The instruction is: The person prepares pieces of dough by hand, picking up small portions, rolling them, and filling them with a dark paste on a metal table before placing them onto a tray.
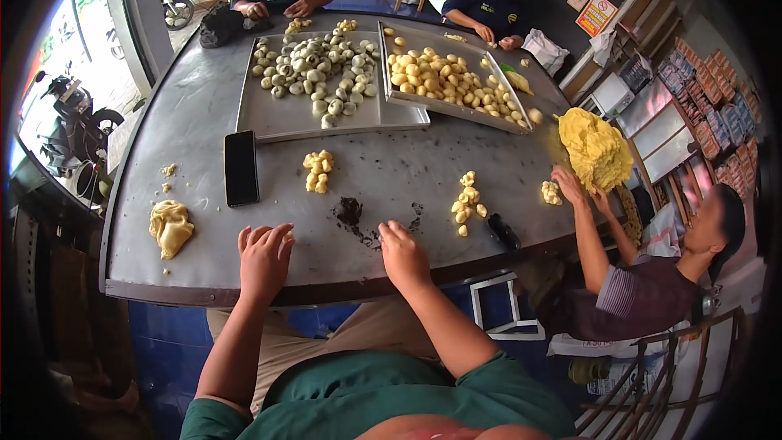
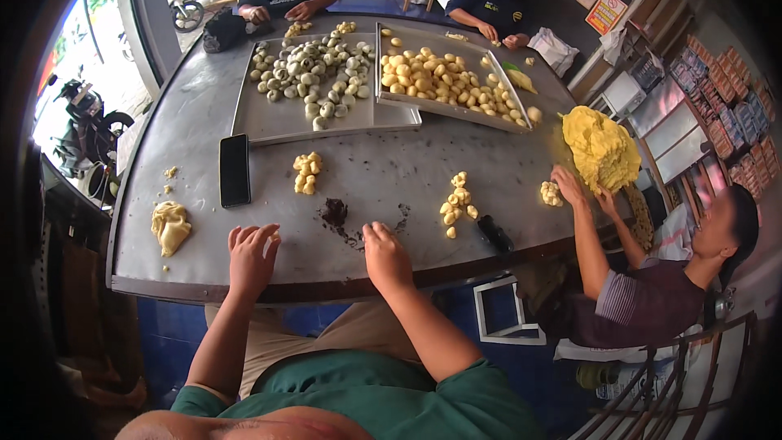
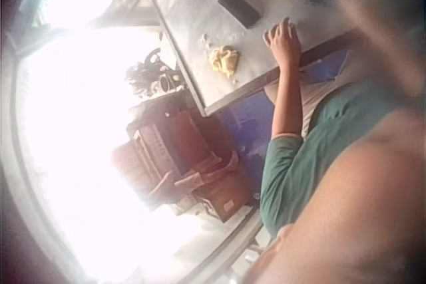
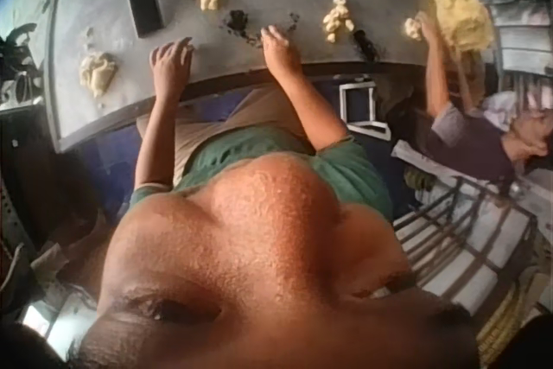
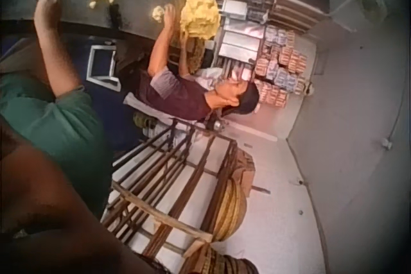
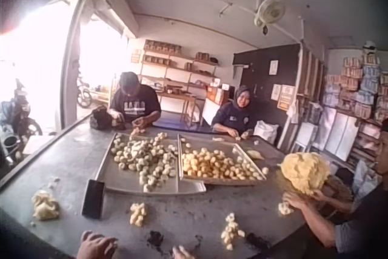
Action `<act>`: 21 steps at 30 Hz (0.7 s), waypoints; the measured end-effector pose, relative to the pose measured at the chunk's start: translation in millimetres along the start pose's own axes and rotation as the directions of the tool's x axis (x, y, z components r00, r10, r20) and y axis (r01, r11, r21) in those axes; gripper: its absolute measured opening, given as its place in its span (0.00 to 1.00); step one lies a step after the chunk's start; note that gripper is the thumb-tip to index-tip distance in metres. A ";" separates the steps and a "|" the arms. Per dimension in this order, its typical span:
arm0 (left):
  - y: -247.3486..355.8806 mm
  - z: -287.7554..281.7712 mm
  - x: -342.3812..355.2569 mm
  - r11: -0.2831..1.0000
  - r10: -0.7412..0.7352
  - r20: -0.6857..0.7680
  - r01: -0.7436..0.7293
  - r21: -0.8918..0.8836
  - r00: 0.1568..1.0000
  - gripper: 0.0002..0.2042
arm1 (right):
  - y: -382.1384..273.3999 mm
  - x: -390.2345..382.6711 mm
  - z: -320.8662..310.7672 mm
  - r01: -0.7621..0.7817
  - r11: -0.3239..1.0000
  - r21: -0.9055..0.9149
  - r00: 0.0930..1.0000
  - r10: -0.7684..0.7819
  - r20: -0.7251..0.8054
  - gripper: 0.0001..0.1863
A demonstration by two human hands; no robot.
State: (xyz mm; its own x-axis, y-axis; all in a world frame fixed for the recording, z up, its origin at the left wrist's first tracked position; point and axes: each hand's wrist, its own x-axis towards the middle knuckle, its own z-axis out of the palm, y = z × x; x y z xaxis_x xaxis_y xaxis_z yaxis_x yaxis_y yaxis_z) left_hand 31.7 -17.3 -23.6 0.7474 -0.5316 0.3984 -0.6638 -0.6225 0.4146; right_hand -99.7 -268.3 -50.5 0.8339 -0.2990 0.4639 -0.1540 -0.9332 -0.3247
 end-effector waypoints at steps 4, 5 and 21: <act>2.1 -0.2 3.5 1.000 0.004 0.011 -0.004 -0.018 1.000 0.10 | -6.0 16.9 -0.4 0.015 0.965 0.261 0.995 -0.039 0.090 0.12; -0.1 0.7 4.0 1.000 0.017 0.008 -0.017 -0.005 1.000 0.10 | -7.9 31.4 -0.3 0.025 0.936 0.351 0.994 -0.061 0.092 0.12; -3.5 0.7 3.4 0.999 0.009 0.024 -0.010 0.045 1.000 0.11 | 31.0 16.3 12.6 0.110 0.994 0.001 0.994 -0.110 -0.007 0.18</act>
State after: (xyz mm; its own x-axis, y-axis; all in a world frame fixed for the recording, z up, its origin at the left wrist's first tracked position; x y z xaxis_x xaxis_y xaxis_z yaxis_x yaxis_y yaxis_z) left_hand 36.5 -17.3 -24.2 0.7420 -0.5508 0.3822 -0.6692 -0.6423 0.3737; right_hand -84.3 -299.7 -63.4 0.8420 -0.1964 0.5025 -0.0613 -0.9602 -0.2725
